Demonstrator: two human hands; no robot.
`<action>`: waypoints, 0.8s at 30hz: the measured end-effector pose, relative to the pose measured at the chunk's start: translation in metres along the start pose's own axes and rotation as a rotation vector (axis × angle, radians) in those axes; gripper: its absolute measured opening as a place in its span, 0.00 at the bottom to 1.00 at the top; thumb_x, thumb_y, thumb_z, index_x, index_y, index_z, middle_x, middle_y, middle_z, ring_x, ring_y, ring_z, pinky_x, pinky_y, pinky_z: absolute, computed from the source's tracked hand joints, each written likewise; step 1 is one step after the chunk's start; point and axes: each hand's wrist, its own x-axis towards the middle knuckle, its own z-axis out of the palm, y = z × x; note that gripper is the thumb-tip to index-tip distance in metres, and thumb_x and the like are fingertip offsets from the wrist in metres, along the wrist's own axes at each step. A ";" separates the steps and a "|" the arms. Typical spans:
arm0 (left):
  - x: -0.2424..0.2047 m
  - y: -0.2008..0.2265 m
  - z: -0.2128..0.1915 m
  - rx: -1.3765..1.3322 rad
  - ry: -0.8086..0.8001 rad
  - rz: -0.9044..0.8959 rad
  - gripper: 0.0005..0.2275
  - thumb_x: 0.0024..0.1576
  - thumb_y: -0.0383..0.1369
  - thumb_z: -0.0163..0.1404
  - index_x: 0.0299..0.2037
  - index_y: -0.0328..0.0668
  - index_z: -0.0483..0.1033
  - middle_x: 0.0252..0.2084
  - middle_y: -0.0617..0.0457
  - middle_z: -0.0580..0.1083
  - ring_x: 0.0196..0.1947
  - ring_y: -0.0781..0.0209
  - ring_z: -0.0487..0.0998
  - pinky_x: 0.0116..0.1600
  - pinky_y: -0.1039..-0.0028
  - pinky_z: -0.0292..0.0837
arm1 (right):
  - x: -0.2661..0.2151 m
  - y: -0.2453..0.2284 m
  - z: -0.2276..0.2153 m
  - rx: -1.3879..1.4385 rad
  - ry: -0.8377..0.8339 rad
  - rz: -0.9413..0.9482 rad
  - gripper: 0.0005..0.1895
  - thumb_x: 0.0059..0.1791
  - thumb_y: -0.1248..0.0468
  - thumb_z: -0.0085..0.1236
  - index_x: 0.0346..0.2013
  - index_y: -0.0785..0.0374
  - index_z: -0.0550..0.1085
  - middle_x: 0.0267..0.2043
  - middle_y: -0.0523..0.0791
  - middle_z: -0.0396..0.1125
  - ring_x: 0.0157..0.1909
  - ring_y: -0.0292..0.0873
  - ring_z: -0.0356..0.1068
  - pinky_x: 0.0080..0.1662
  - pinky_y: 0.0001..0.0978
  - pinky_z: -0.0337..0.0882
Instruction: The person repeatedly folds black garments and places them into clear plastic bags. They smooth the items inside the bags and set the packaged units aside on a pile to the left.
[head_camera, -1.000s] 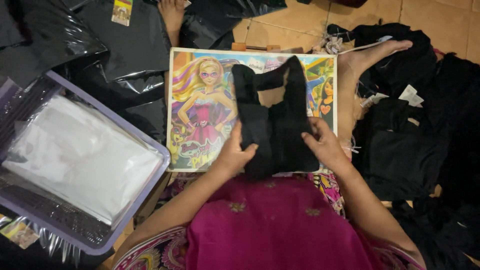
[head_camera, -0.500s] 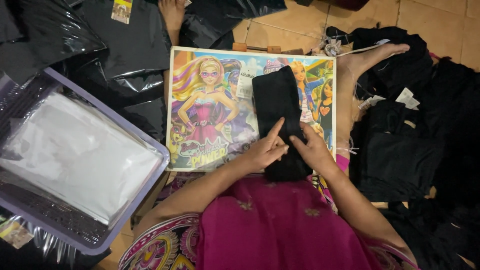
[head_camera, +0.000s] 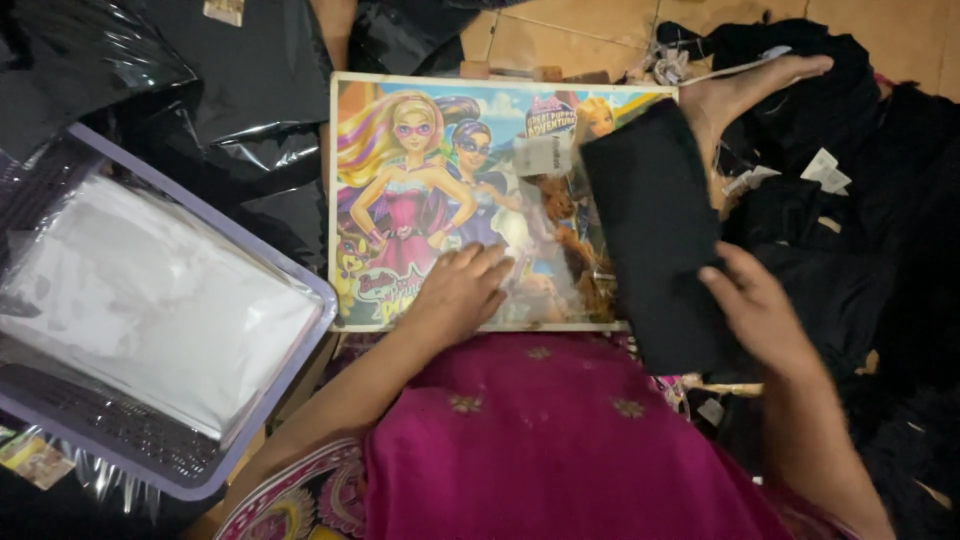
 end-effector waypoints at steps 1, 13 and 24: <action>0.006 -0.001 0.002 0.027 0.063 -0.013 0.20 0.56 0.38 0.56 0.57 0.43 0.74 0.62 0.50 0.70 0.57 0.47 0.71 0.49 0.54 0.71 | -0.011 -0.019 -0.010 -0.058 -0.027 0.022 0.20 0.56 0.65 0.50 0.63 0.64 0.68 0.57 0.44 0.67 0.56 0.36 0.65 0.59 0.29 0.66; 0.039 -0.015 0.028 -0.054 0.099 -0.166 0.13 0.52 0.46 0.52 0.36 0.46 0.77 0.51 0.53 0.74 0.51 0.48 0.72 0.49 0.53 0.67 | -0.093 -0.037 -0.094 -0.410 -0.182 0.371 0.18 0.51 0.64 0.57 0.56 0.62 0.77 0.51 0.39 0.73 0.53 0.32 0.67 0.55 0.27 0.65; 0.059 -0.014 0.004 0.021 0.062 -0.019 0.08 0.54 0.32 0.51 0.25 0.40 0.81 0.30 0.50 0.74 0.32 0.46 0.77 0.29 0.56 0.72 | -0.039 -0.083 -0.022 -0.300 -0.412 0.253 0.19 0.53 0.61 0.50 0.59 0.57 0.76 0.57 0.37 0.74 0.58 0.32 0.69 0.59 0.26 0.66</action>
